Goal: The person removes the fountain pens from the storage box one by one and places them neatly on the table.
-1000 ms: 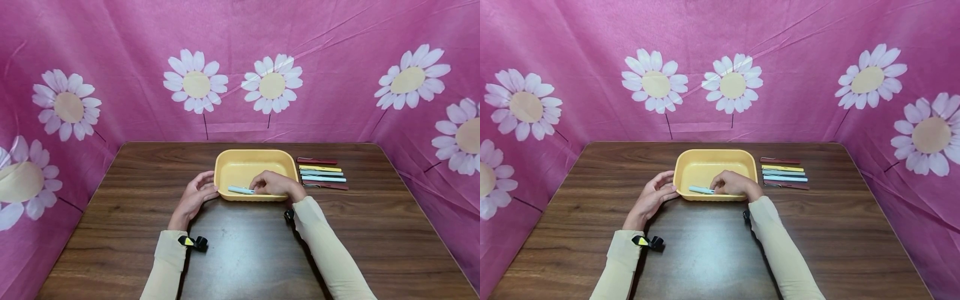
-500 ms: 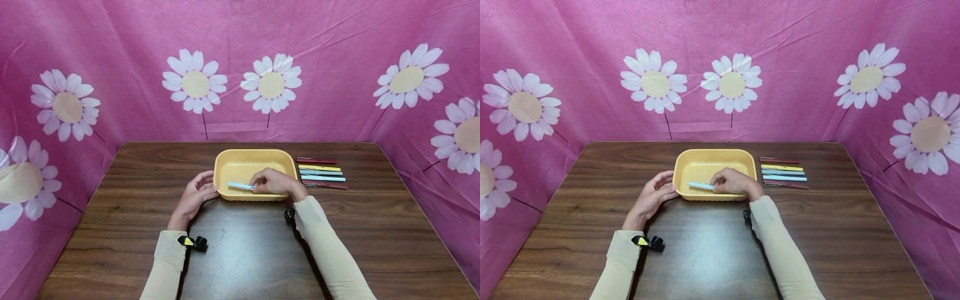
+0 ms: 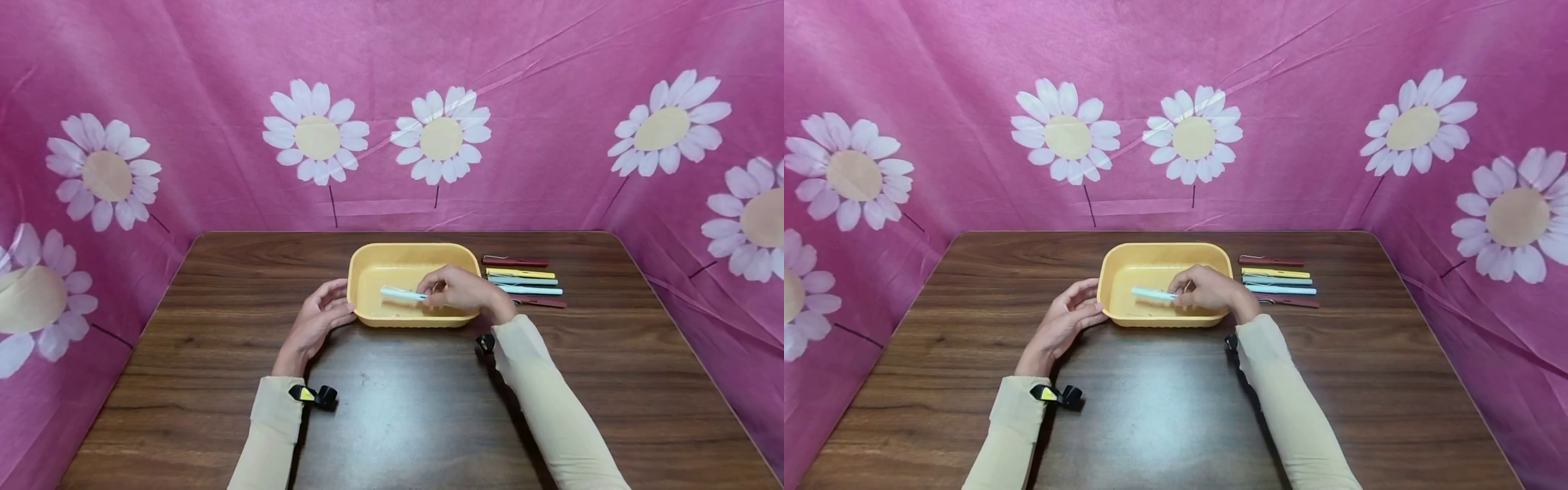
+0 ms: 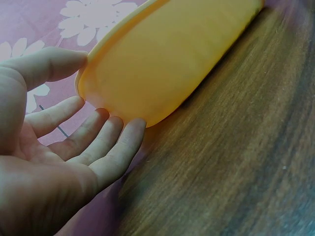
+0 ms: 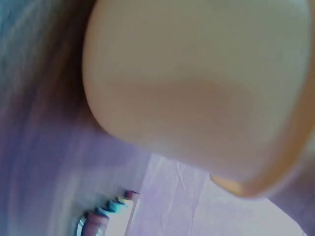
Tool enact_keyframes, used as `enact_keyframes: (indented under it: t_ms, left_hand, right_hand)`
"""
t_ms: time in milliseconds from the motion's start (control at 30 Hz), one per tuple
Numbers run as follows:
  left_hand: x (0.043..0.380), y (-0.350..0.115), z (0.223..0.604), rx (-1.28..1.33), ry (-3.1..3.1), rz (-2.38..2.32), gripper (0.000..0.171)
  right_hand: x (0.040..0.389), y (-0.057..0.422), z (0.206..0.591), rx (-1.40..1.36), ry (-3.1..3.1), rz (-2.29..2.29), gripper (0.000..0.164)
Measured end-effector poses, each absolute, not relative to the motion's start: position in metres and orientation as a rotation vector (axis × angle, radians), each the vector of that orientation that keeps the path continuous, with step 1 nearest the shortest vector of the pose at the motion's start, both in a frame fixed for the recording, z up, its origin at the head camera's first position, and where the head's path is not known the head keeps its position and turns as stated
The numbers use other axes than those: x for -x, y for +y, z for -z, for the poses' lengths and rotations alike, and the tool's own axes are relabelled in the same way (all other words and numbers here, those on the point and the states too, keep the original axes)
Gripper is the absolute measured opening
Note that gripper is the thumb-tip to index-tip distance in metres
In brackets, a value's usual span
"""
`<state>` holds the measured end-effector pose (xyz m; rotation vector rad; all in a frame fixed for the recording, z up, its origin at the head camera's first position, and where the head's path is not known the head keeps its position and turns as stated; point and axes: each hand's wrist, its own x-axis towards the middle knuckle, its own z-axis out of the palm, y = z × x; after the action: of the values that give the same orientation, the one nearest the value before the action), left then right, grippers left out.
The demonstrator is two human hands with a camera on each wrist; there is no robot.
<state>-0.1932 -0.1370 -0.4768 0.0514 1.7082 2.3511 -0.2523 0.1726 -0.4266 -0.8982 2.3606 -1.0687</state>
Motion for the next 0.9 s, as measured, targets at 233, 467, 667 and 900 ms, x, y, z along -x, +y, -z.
enact_keyframes:
  t_ms: [233,467,667,900]
  left_hand:
    - [0.195,-0.138,0.475,-0.047,1.717,-2.354,0.060]
    - [0.195,-0.138,0.477,-0.044,1.710,-2.357,0.060]
    - [0.194,-0.138,0.477,-0.045,1.708,-2.359,0.060]
    - [0.193,-0.137,0.477,-0.045,1.709,-2.350,0.059]
  right_hand:
    - [0.251,0.181,0.415,0.882,2.390,1.045,0.011]
    - [0.246,0.187,0.408,0.866,2.412,1.087,0.013]
    - [0.242,0.198,0.403,0.839,2.497,1.080,0.016]
    - [0.234,0.212,0.399,0.811,2.556,1.050,0.014]
